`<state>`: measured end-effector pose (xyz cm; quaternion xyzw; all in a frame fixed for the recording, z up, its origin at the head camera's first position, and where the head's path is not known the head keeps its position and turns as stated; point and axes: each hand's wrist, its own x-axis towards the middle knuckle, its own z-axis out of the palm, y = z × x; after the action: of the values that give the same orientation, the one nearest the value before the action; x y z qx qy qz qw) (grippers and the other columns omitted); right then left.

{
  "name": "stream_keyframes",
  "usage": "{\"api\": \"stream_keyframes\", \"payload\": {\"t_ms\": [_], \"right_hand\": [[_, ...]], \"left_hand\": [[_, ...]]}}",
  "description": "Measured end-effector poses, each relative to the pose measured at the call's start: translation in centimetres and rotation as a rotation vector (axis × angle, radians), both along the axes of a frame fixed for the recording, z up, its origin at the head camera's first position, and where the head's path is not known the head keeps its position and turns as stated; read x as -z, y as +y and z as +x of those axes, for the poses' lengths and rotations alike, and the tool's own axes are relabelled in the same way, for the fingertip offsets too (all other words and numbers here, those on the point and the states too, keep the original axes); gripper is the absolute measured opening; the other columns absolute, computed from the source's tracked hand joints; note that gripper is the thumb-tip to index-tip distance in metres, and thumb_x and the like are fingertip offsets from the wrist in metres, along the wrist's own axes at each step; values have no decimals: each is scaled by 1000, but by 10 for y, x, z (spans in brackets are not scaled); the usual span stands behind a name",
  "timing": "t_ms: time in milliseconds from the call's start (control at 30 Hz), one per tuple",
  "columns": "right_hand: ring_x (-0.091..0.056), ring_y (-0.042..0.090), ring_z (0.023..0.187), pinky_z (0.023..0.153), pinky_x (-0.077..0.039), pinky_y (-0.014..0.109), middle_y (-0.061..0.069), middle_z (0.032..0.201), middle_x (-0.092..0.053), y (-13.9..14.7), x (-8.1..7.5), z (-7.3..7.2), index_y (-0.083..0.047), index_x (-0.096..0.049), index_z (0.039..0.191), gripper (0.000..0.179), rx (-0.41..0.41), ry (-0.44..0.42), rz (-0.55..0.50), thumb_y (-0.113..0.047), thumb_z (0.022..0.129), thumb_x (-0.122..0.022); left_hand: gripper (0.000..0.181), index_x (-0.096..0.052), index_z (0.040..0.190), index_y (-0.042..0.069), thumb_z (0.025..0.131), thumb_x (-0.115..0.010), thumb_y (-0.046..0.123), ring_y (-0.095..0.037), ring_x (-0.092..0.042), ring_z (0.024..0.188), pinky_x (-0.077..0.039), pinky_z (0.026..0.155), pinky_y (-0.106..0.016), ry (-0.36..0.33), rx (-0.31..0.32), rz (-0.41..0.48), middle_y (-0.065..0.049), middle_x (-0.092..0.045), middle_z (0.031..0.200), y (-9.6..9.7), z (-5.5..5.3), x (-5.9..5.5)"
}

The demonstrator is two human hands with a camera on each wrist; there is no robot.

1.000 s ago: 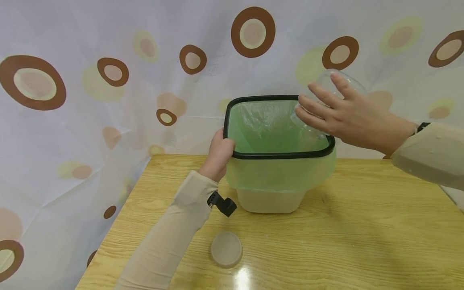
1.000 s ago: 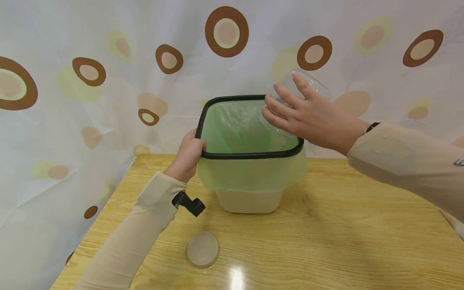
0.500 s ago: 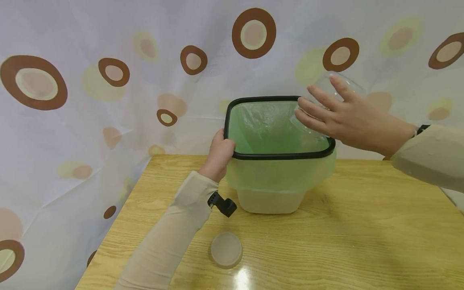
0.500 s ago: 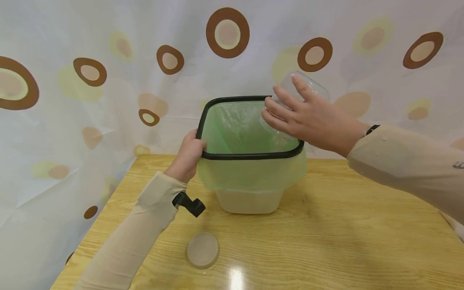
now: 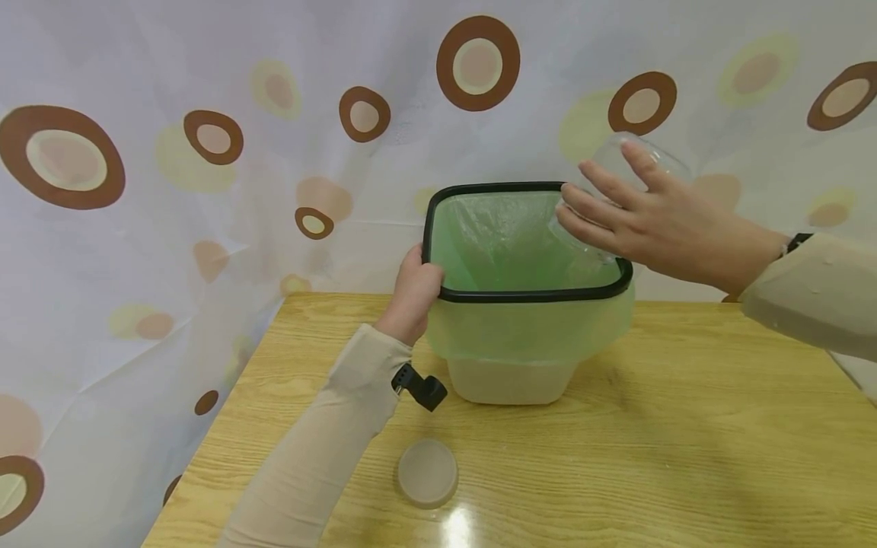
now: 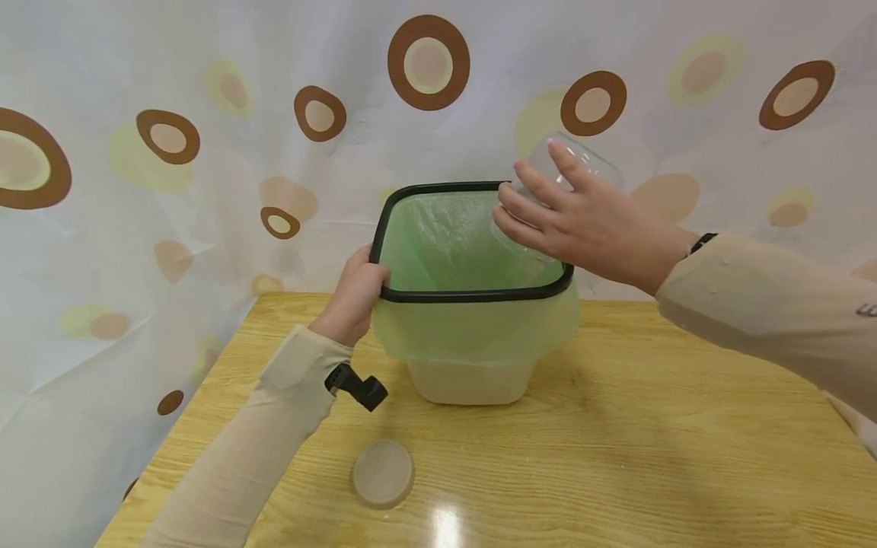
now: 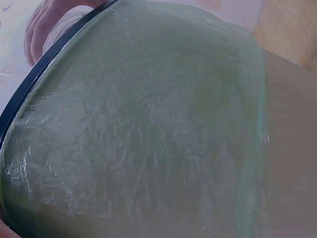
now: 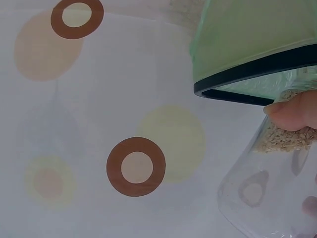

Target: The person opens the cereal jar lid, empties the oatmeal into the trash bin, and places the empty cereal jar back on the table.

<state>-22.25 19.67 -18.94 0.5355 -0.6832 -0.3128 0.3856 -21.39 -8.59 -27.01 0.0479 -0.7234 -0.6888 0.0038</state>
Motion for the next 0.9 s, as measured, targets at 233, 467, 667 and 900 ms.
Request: {"api": "stream_keyframes", "payload": {"t_ms": [233,467,667,900], "right_hand": [[-39,45,127,102,-28,64,24,134,-48,-1,-3,1,1,-47,135,97,9,11,24,2,50,-93],[-39,44,128,102,-28,63,24,134,-49,-1,-3,3,1,-47,135,95,16,19,43,2,51,-92],[-38,43,129,103,-27,63,23,136,-49,-2,-3,4,0,-46,135,94,17,33,53,3,52,-91],[-40,43,128,99,-32,63,22,135,-50,-3,-2,-1,-1,-50,132,93,-27,54,37,5,49,-92]], "left_hand": [[66,-30,150,2,85,-32,-13,-22,-38,118,-31,88,-35,-1,0,-2,-12,-37,148,-1,0,0],[66,-31,149,2,85,-32,-13,-23,-38,116,-30,87,-35,-4,3,-2,-12,-38,147,-1,1,-1],[66,-31,149,2,85,-32,-14,-23,-38,114,-30,86,-35,-4,4,3,-13,-39,146,-1,2,0],[65,-33,148,2,85,-32,-13,-24,-38,114,-30,86,-35,7,5,6,-13,-41,144,-1,1,0]]}}
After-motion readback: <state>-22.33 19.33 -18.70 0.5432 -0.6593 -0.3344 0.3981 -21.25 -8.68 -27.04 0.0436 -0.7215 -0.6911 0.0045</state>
